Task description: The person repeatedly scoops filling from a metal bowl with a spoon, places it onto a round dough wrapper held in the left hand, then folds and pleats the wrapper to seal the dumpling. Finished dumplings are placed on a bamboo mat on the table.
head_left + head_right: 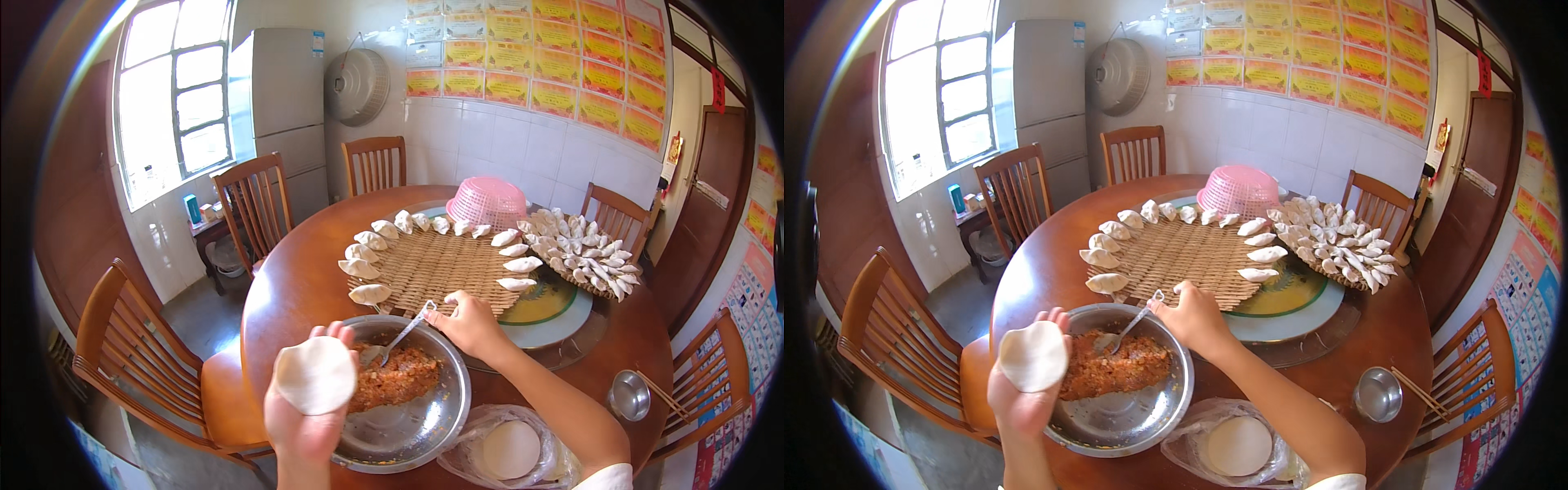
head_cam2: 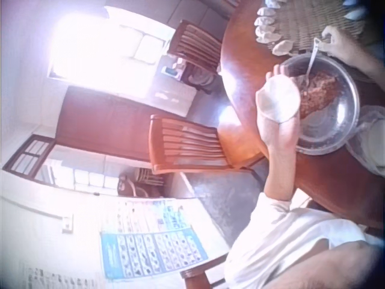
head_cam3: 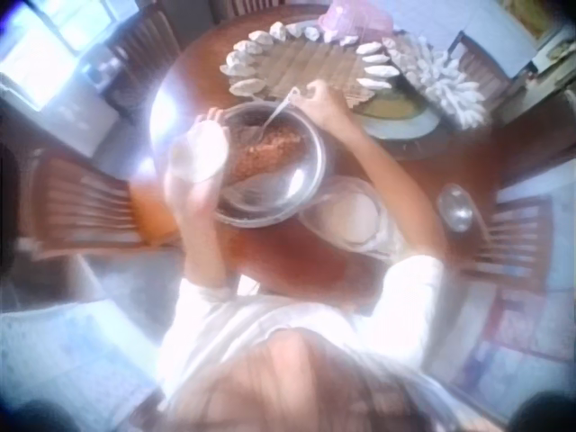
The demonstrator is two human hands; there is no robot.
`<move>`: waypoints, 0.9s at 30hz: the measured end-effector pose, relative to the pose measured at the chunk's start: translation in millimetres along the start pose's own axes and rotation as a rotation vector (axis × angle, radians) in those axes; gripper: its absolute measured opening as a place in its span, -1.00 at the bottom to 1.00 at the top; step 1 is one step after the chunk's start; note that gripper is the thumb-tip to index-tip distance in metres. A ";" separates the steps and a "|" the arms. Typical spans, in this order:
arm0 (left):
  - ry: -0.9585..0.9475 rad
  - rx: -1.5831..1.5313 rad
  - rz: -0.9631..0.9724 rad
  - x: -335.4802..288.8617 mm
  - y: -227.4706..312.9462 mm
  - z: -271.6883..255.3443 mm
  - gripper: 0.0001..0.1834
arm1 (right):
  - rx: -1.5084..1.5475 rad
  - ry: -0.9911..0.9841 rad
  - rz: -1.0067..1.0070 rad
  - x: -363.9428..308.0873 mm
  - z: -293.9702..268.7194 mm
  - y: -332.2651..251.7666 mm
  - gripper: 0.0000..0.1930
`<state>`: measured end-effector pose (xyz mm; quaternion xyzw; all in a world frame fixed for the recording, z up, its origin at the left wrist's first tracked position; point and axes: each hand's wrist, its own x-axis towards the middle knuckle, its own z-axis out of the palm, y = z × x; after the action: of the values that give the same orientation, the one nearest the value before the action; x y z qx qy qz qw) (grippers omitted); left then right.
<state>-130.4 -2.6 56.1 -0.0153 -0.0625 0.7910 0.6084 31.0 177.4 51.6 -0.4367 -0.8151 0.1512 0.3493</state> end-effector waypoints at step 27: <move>0.074 -0.003 0.434 -29.1 79.2 -62.1 -0.56 | 0.056 -0.250 -0.581 -52.0 42.9 -104.9 -0.83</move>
<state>-192.7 -45.6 -16.2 -0.0580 -0.0366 0.9023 0.4256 -43.2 77.3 56.3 -0.1536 -0.9379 0.1201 0.2869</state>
